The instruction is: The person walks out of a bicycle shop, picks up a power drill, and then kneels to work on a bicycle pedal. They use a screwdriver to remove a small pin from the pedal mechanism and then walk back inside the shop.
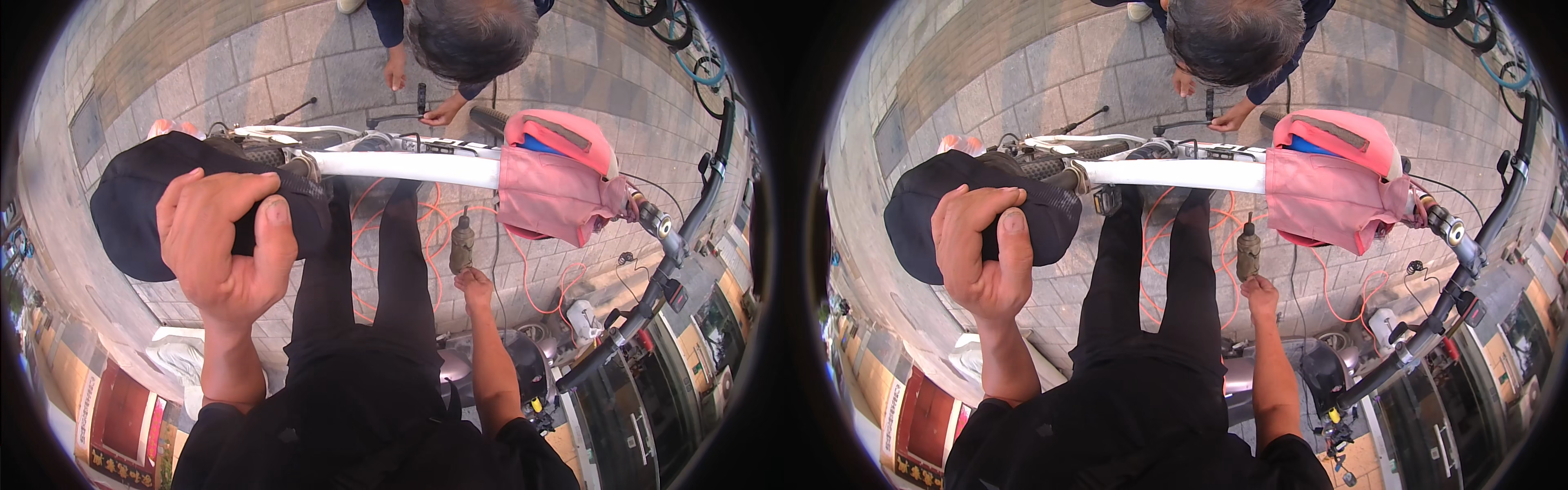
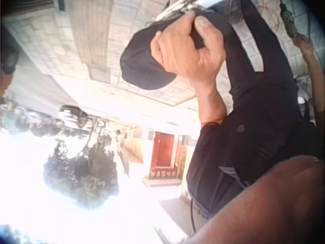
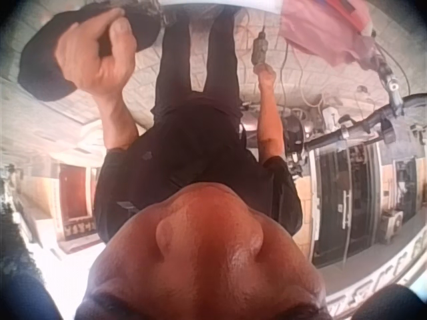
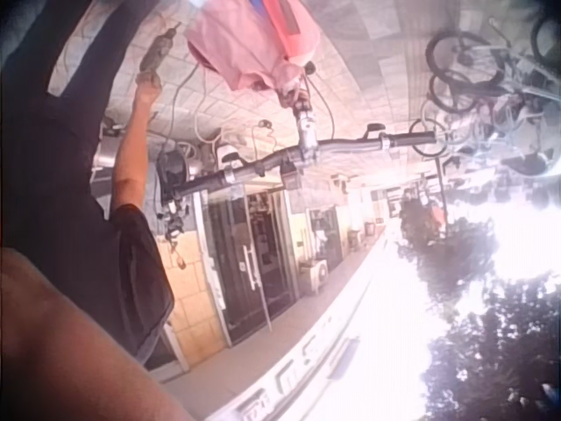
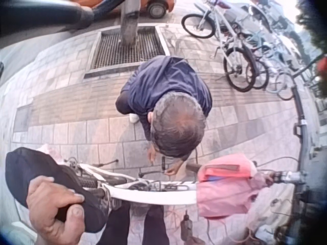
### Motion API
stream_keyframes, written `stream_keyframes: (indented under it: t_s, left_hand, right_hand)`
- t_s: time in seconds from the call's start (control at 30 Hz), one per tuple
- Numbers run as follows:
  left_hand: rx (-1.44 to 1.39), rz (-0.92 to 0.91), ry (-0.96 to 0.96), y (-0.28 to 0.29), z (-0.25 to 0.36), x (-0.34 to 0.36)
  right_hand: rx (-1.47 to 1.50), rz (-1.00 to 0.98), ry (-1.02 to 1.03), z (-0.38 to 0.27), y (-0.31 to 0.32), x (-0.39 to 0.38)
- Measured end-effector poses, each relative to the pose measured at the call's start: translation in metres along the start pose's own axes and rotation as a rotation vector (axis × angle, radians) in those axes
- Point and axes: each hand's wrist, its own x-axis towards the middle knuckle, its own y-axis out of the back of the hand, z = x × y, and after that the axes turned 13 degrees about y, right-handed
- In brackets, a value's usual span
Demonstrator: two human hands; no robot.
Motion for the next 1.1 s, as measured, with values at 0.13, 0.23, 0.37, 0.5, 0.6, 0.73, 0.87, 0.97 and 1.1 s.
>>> stream_keyframes:
  t_s: [0.13, 0.23, 0.37, 0.5, 0.6, 0.73, 0.87, 0.97, 1.1]
  left_hand:
    - [0.0, 0.01, 0.002, 0.0, 0.006, -0.002]
    - [0.011, 0.013, 0.008, 0.001, 0.011, -0.003]
    - [0.021, 0.021, 0.005, 0.0, 0.016, -0.007]
    - [0.029, 0.025, -0.002, 0.001, 0.018, -0.009]
    - [0.027, 0.04, -0.01, 0.002, 0.017, -0.012]
    - [0.013, 0.076, -0.054, 0.002, 0.013, -0.019]
    - [-0.02, 0.15, -0.1, 0.001, 0.005, -0.027]
    - [-0.018, 0.182, -0.122, 0.006, 0.005, -0.034]
    - [-0.022, 0.203, -0.118, 0.009, 0.009, -0.04]
  right_hand:
    - [0.003, 0.009, 0.002, -0.002, 0.011, -0.004]
    - [0.005, 0.003, 0.014, -0.001, 0.021, -0.005]
    - [-0.004, 0.01, 0.003, 0.0, 0.03, -0.009]
    - [-0.004, 0.015, -0.008, 0.003, 0.034, -0.01]
    - [-0.017, 0.006, 0.024, 0.005, 0.034, -0.01]
    - [0.004, -0.005, 0.011, 0.006, 0.035, -0.018]
    - [0.006, -0.009, 0.018, 0.021, 0.05, -0.018]
    - [0.016, 0.008, 0.011, 0.021, 0.057, -0.031]
    - [0.012, 0.034, -0.001, 0.023, 0.073, -0.04]
